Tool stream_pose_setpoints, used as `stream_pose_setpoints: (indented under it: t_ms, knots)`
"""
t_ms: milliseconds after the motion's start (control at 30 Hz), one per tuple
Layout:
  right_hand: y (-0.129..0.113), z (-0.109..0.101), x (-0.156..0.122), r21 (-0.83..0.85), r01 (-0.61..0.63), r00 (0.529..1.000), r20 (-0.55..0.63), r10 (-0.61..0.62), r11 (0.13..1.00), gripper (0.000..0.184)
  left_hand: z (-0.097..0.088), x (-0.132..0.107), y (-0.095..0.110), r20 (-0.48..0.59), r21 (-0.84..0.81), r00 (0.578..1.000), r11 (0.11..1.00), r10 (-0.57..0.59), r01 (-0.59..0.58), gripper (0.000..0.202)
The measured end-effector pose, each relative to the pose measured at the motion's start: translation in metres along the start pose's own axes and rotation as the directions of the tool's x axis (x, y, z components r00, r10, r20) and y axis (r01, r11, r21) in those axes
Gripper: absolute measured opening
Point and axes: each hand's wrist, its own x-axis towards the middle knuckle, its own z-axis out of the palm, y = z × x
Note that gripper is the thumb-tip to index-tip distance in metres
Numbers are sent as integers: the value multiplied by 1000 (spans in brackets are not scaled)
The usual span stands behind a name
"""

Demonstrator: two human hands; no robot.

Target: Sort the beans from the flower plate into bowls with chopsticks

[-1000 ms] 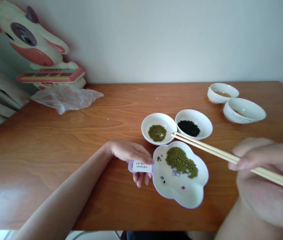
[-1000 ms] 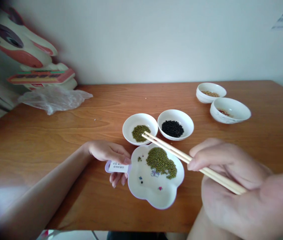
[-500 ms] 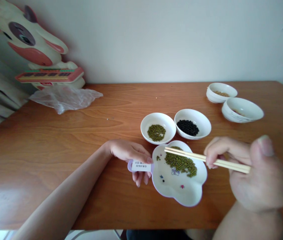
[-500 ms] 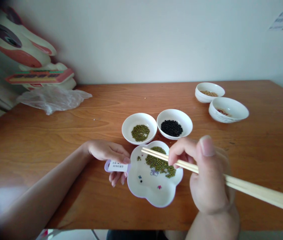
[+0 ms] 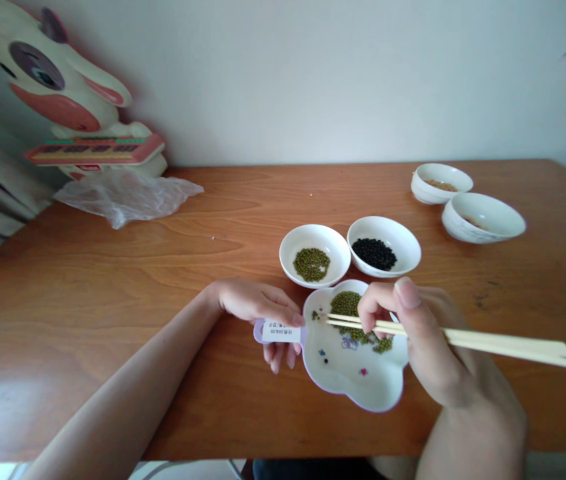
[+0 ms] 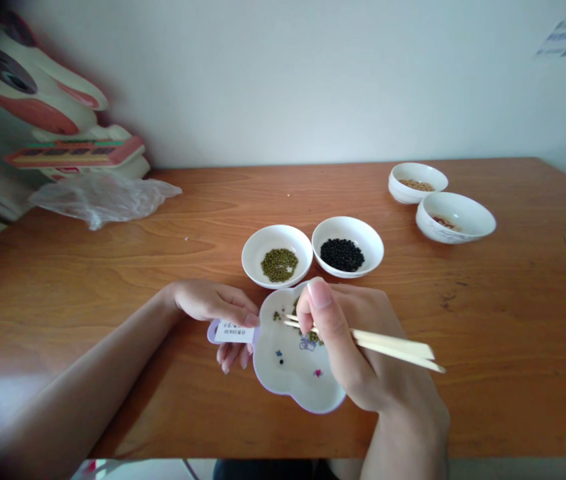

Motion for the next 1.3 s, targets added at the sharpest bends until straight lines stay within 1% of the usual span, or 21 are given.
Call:
stream_pose_setpoints:
  t_ms: [133,333,500,667,767,900,1033,1133,1300]
  knots:
    - [5,3,1,-11,21,1000,-9,-21,1000,60,1,0,2,-2,-5,1000,1000,-2,2,43]
    - [5,4,1,-9,37,999,-11,-37,999,60,0,1,2,3,-4,1000,1000,2,-2,44]
    - [4,4,3,-6,44,998,-48,-44,999,58,1,1,0,-6,10,1000,1000,20,-20,46]
    - [1,3,3,10,65,995,-81,-64,998,60,0,0,0,-5,13,1000,1000,13,-13,45]
    - [-1,-1,1,53,43,997,-73,-39,998,64,0,-1,1,0,15,1000,1000,9,-9,45]
    - [2,-4,-4,96,31,995,-99,-21,995,64,-1,-2,1,7,12,1000,1000,11,-11,46]
    - [1,-5,-4,36,-10,998,-63,13,999,64,-1,-1,-1,7,16,1000,1000,10,-10,46]
    - [-3,-4,-3,21,-33,998,-44,34,999,66,0,-1,0,-4,20,1000,1000,10,-10,46]
    - [-5,-4,-1,0,-26,999,-33,26,1000,65,1,0,1,-1,11,1000,1000,11,-11,45]
